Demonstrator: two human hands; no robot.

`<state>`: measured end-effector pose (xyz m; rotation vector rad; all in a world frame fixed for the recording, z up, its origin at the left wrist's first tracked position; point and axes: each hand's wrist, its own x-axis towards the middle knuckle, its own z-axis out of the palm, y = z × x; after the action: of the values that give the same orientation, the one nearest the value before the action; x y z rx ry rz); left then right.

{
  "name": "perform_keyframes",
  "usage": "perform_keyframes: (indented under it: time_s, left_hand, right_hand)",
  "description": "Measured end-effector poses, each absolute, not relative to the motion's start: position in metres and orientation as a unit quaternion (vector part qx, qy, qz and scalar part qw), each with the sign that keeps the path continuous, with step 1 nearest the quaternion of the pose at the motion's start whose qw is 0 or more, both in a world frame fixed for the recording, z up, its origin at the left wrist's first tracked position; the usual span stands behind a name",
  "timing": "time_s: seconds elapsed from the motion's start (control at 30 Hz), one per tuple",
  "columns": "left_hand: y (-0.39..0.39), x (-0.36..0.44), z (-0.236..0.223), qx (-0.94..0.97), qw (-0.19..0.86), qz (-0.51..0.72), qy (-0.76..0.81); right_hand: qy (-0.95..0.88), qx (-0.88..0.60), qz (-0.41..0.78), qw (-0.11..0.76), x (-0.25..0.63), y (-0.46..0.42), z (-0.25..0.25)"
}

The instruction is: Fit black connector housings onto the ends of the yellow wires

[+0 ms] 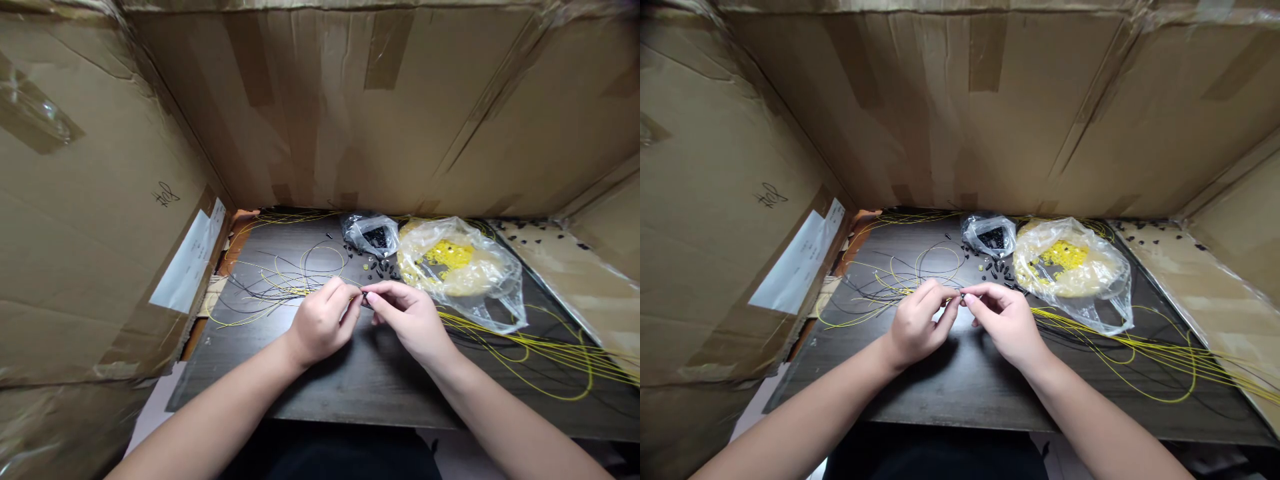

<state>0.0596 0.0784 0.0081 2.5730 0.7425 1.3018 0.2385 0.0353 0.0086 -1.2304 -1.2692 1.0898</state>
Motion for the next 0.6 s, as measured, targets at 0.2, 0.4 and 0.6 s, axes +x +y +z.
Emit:
perform_keyframes:
  time_s: [0.2, 0.4, 0.6]
  left_hand:
    - [0.0803, 0.0567, 0.0161, 0.849, 0.106, 0.445, 0.262]
    - [0.0835, 0.0569, 0.0155, 0.868, 0.120, 0.405, 0.262]
    - [0.0868, 0.0565, 0.0146, 0.873, 0.144, 0.398, 0.244]
  right_hand:
    - [-0.521, -0.512, 0.453, 0.510, 0.2391, 0.0365, 0.0052]
    - [-0.529, -0.523, 0.440, 0.503, 0.2401, 0.0378, 0.0069]
    - [-0.548, -0.529, 0.421, 0.493, 0.2431, 0.0400, 0.0040]
